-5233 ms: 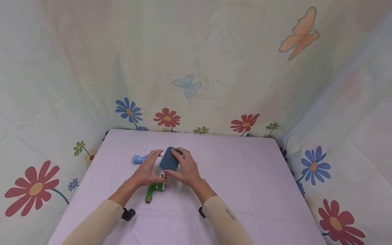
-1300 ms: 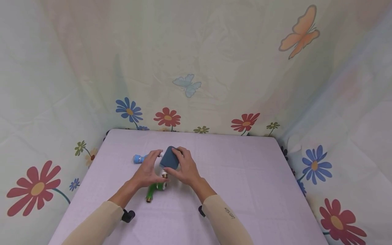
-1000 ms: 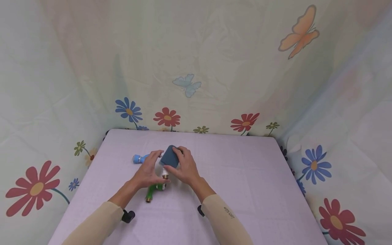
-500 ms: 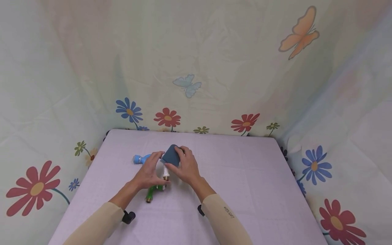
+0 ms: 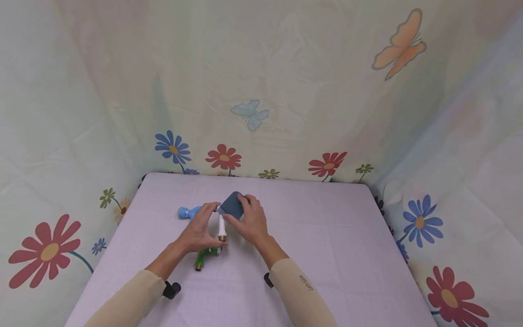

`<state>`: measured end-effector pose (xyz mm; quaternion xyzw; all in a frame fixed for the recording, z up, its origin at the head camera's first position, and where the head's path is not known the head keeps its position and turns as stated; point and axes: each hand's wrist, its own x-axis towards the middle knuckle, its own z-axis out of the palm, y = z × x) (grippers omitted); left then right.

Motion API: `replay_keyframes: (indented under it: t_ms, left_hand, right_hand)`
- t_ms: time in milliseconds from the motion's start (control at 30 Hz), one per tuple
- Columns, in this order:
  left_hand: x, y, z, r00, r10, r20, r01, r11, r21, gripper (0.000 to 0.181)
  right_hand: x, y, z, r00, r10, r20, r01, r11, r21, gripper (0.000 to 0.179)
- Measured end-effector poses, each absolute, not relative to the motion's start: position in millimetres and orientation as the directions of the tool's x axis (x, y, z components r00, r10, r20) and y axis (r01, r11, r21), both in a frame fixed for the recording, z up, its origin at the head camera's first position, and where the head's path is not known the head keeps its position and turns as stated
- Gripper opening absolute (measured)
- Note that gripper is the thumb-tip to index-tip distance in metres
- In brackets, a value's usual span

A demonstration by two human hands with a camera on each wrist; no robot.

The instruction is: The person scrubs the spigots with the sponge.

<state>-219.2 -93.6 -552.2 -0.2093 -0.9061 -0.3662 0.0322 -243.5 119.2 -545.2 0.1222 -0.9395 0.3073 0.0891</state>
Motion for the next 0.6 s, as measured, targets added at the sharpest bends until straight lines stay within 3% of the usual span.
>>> replay_keyframes:
  t_ms: [600]
  left_hand:
    - [-218.7, -92.2, -551.4, -0.905, 0.366, 0.216, 0.415, 0.648, 0.639, 0.115]
  right_hand:
    - [-247.5, 125.9, -548.6, -0.972, -0.096, 0.214, -0.206, 0.789, -0.578, 0.085]
